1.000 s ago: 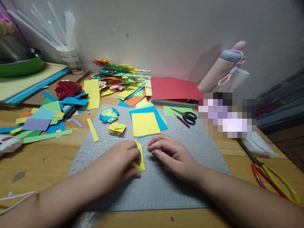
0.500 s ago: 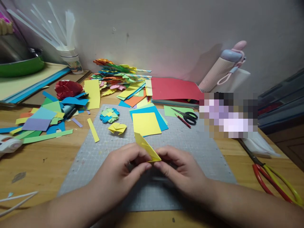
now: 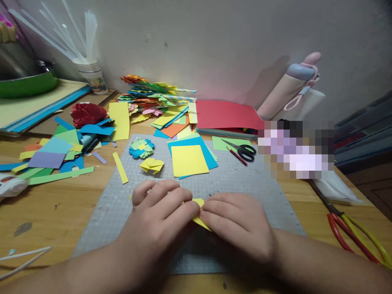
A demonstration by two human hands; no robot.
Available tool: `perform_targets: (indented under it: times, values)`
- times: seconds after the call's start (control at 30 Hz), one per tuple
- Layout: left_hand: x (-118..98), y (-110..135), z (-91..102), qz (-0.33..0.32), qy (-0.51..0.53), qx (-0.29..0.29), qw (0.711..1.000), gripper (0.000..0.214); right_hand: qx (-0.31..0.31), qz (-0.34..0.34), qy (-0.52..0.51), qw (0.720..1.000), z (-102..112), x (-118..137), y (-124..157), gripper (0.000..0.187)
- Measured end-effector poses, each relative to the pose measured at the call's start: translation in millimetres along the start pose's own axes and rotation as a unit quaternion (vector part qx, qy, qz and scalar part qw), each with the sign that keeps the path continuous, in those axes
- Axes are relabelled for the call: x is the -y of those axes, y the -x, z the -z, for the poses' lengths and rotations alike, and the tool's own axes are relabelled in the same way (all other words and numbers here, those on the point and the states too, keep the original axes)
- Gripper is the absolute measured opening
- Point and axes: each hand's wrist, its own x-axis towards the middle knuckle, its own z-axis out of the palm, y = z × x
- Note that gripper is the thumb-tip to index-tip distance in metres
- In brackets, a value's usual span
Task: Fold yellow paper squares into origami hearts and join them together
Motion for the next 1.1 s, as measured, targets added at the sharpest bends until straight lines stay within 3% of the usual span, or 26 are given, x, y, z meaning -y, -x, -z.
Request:
perform_targets:
  times: [0.13,0.37,0.5,0.6,0.73,0.87,1.1]
  values:
    - [4.1,-0.5,0.9,-0.014,0.012,0.013,1.0,0.014,0.001,-0.016,0.01,1.0,0.3,-3.0,2.6,0.017]
    - [4.7,-1.4,4.8,-0.008,0.045,0.003,0.999,0.015,-0.001,-0.065,-0.098,0.993,1.5,-1.2,-2.7,0.019]
    - [4.8,-1.1,3.4,-0.026,0.039,0.002,0.999,0.015,-0.006,-0.01,-0.043,0.999,2.0,-3.2,-3.9,0.013]
    - [6.8,0.0,0.8,-0.059,0.007,0.01,0.998,0.019,0.02,0.046,0.051,0.997,0.9,-5.0,-3.2,0.01]
    - [9.0,1.1,-6.2,-0.084,-0.055,0.073,0.992,0.029,0.069,0.065,0.115,0.989,-4.4,-5.2,-2.6,0.019]
    - [7.6,1.5,-13.9,-0.098,-0.102,0.102,0.985,0.034,0.131,0.058,0.097,0.985,-11.4,-3.4,-2.1,0.033]
    - [2.0,5.4,-12.7,-0.067,-0.109,0.155,0.979,0.02,0.17,0.022,0.045,0.984,-14.7,-5.5,0.3,0.032]
